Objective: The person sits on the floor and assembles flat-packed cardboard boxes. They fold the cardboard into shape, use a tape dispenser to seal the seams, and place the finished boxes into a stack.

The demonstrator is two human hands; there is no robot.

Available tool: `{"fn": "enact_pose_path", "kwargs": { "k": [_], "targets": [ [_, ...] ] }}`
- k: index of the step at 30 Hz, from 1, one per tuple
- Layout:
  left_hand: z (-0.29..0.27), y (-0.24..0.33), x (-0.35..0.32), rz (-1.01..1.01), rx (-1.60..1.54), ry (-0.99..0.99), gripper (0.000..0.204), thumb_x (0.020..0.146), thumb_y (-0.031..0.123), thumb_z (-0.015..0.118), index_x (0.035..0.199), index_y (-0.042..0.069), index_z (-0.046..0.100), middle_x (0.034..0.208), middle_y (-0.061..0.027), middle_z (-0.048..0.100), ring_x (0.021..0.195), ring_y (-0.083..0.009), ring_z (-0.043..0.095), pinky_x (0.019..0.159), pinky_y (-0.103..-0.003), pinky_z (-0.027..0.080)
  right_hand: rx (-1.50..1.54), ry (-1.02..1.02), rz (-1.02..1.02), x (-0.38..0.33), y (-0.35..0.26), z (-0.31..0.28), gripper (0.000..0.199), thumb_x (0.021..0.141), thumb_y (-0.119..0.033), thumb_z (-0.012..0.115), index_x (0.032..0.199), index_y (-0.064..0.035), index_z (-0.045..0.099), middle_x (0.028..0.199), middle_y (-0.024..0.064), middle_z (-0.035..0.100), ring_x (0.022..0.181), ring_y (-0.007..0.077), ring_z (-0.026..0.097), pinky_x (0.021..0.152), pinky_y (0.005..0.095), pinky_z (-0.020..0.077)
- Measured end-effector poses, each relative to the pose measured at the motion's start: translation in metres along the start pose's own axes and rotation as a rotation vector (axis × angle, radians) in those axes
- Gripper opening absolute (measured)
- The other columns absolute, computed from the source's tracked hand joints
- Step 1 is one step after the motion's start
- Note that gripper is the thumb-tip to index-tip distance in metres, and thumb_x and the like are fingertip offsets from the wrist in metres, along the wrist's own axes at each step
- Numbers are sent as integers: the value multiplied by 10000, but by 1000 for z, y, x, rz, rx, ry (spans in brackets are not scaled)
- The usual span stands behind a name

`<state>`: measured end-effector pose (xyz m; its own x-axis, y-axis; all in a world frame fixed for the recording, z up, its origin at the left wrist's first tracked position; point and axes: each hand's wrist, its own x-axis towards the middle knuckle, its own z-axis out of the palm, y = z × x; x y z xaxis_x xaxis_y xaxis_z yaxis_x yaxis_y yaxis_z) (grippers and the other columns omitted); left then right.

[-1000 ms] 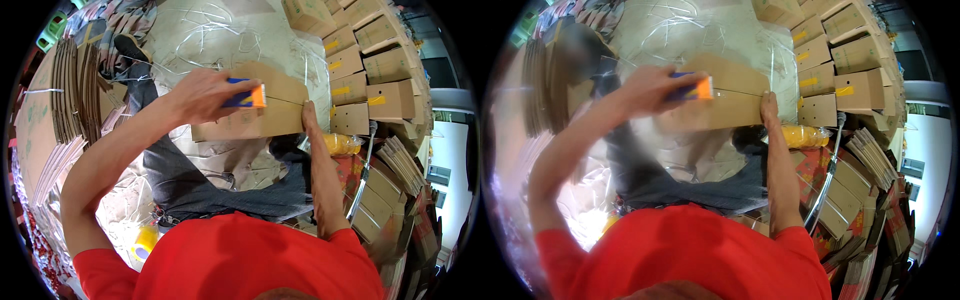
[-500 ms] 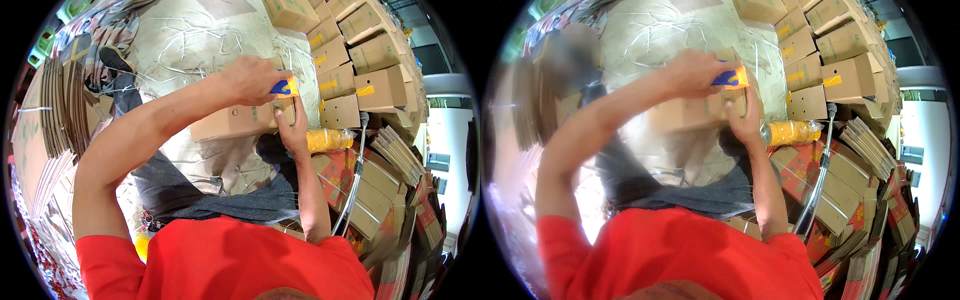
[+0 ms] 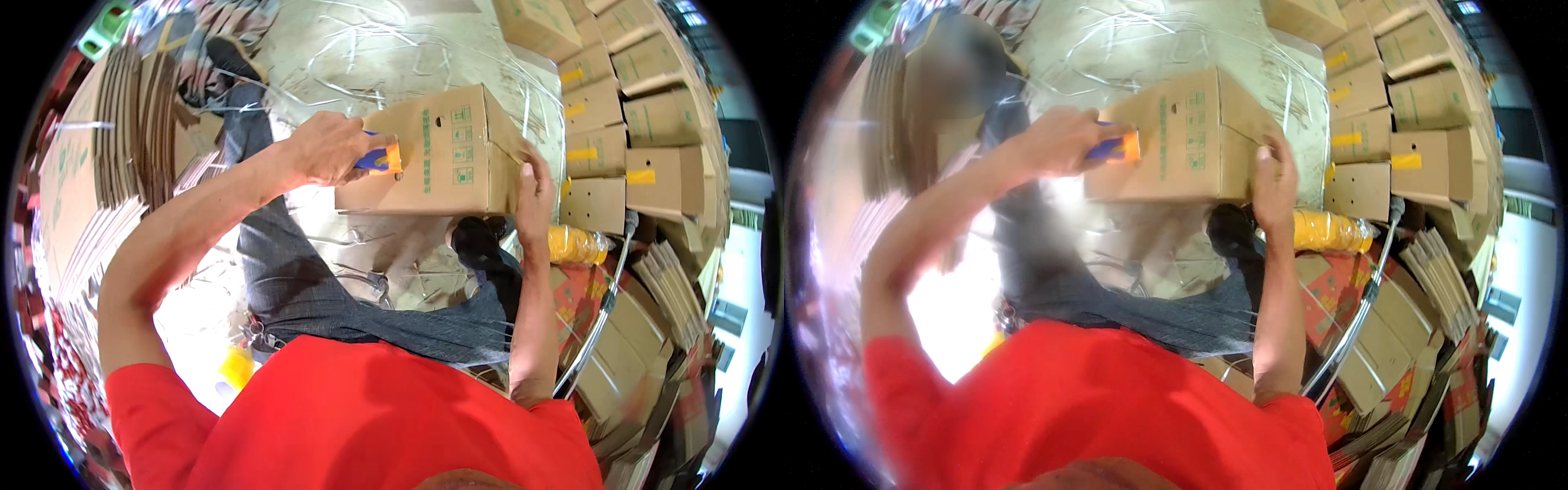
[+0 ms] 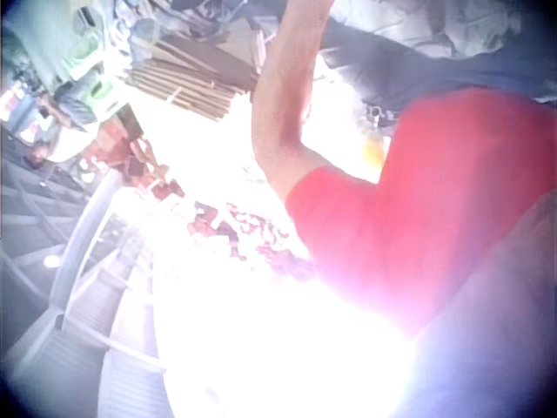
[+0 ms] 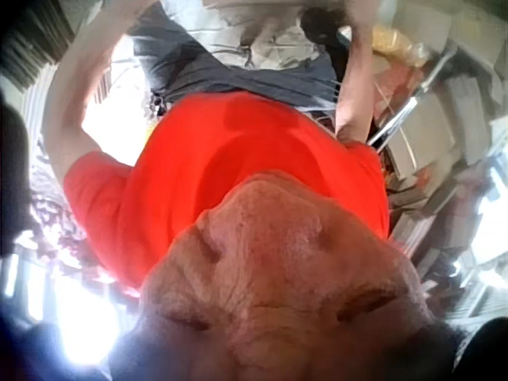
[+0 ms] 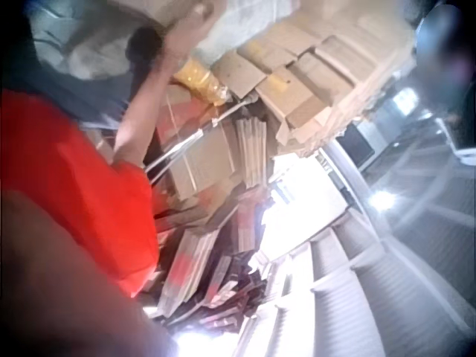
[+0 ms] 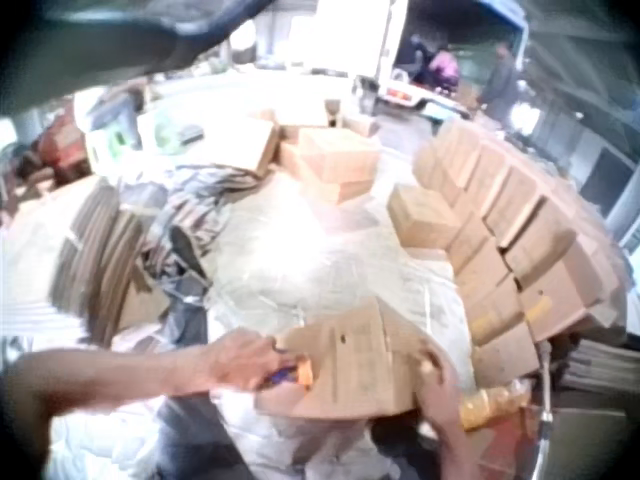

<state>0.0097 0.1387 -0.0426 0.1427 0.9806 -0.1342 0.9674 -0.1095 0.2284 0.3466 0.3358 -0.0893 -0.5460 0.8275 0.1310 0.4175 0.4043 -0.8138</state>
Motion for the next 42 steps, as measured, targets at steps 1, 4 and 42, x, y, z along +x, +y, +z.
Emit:
{"fn": "enact_pose_path", "kwargs": {
  "k": [1,4,42],
  "targets": [
    [3,-3,-8,-22,-2,-22,470,1016,458,607,1446,268,596,890,-190,671,738,-393,681,669,-499,536,-213,135,10,7,16,3,706,1037,-473,562,1475,76,491,1510,287,524,1447,374,469,1198,448,346],
    [19,-13,-37,-55,-20,-22,467,1026,462,597,1444,255,592,888,-191,671,716,-388,676,662,-500,541,-485,181,313,22,63,8,676,1051,-501,541,1421,64,547,1427,283,584,1352,369,545,1128,438,406],
    [197,20,-4,-860,-1370,1091,609,945,234,739,1490,54,535,1302,-181,684,1103,-257,682,988,-359,522,-706,199,229,33,74,31,782,1068,-552,408,1494,102,452,1470,330,534,1356,478,513,1135,486,396]
  ]
}}
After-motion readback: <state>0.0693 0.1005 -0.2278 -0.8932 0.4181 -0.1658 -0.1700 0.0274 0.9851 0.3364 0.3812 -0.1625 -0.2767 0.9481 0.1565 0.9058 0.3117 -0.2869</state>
